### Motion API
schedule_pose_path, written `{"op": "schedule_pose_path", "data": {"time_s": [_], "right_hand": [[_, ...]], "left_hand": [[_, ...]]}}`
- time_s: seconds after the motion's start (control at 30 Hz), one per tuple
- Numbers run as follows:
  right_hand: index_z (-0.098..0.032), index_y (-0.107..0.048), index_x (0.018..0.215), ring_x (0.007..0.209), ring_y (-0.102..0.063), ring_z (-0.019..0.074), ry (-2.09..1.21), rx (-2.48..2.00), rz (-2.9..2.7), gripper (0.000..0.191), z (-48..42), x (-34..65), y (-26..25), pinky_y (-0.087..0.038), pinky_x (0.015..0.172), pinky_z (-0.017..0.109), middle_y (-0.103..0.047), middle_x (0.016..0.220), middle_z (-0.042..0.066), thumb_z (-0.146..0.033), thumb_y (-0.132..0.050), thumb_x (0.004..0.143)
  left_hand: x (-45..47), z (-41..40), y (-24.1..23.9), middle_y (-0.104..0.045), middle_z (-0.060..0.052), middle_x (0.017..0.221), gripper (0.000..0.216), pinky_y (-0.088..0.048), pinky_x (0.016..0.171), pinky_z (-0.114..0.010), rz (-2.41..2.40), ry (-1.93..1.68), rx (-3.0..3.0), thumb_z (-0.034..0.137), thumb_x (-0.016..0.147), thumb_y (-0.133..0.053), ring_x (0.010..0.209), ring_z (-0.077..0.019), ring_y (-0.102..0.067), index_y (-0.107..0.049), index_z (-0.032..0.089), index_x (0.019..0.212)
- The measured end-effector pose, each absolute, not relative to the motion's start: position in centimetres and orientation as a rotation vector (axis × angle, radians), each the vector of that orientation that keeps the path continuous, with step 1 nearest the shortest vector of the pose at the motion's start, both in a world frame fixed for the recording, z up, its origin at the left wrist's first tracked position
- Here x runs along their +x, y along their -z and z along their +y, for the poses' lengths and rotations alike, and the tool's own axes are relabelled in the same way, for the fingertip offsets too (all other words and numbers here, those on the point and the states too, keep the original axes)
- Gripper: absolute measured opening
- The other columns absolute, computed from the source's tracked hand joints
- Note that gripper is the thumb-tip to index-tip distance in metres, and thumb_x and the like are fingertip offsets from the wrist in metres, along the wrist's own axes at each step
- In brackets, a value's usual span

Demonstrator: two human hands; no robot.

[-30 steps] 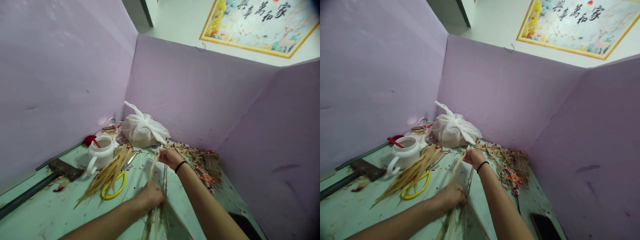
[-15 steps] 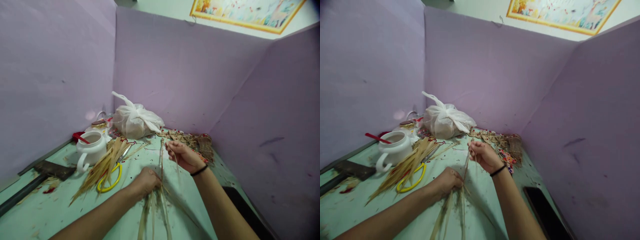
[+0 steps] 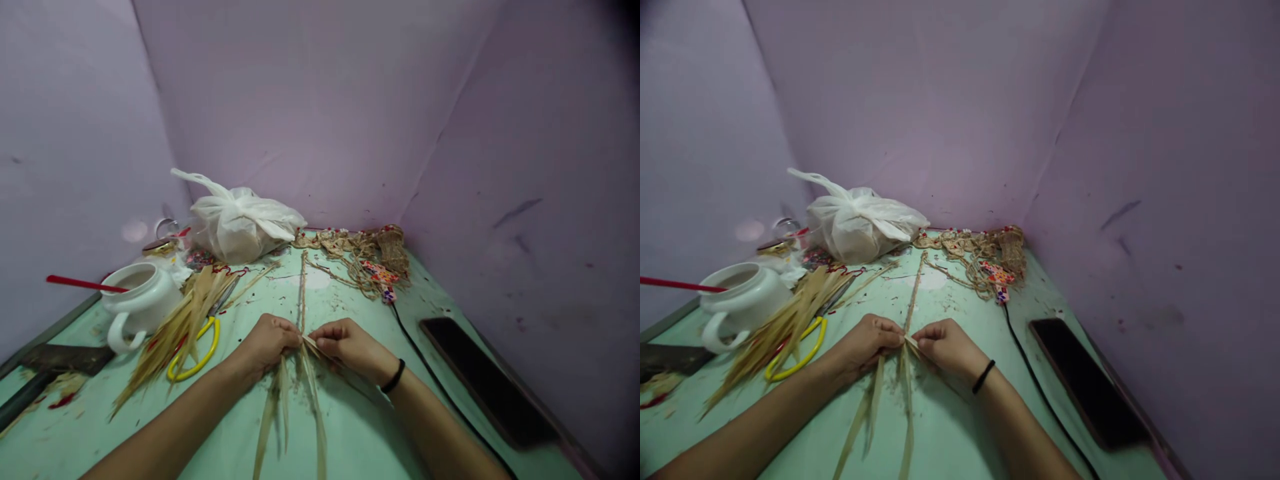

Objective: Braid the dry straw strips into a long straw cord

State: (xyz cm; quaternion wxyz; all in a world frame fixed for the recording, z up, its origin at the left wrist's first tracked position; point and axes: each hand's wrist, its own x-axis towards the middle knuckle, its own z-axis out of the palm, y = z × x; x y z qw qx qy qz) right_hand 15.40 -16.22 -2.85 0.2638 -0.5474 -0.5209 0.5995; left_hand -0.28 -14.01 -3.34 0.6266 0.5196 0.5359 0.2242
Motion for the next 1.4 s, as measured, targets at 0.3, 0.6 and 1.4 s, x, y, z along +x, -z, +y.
{"op": "schedule_pose_path", "data": {"time_s": [0.3, 0.6, 1.4], "right_hand": [[-0.011, -0.064, 0.071, 0.040, -0.035, 0.0046, -1.387, -1.503, -1.639, 0.020, -16.5, 15.4, 3.4, -0.028, 0.039, 0.018, -0.045, 0.047, -0.003, -0.016, -0.045, 0.070], [-0.013, -0.054, 0.057, 0.039, -0.042, 0.0055, -1.490, -1.519, -1.373, 0.013, -16.4, 14.5, 4.0, -0.033, 0.040, 0.017, -0.048, 0.045, -0.003, -0.019, -0.047, 0.066], [-0.010, -0.061, 0.061, 0.040, -0.045, 0.0043, -1.820, -1.394, -1.170, 0.008, -15.7, 15.1, 1.9, -0.036, 0.044, 0.017, -0.054, 0.047, -0.003, -0.017, -0.058, 0.056]], "left_hand": [[-0.2, -13.9, 3.0, -0.037, 0.007, 0.033, 0.014, -0.009, 0.029, -0.019, 1.228, -0.506, 1.188, 0.025, 0.053, -0.052, 0.024, -0.0027, -0.019, -0.056, 0.012, 0.057], [-0.1, -13.9, 3.0, -0.036, 0.007, 0.032, 0.015, -0.009, 0.030, -0.019, 1.213, -0.506, 1.173, 0.026, 0.053, -0.054, 0.024, -0.0024, -0.020, -0.055, 0.012, 0.056], [-0.2, -13.8, 2.3, -0.038, 0.005, 0.031, 0.012, -0.013, 0.035, -0.019, 1.252, -0.480, 1.262, 0.023, 0.052, -0.053, 0.029, -0.0031, -0.023, -0.051, 0.013, 0.048]]}}
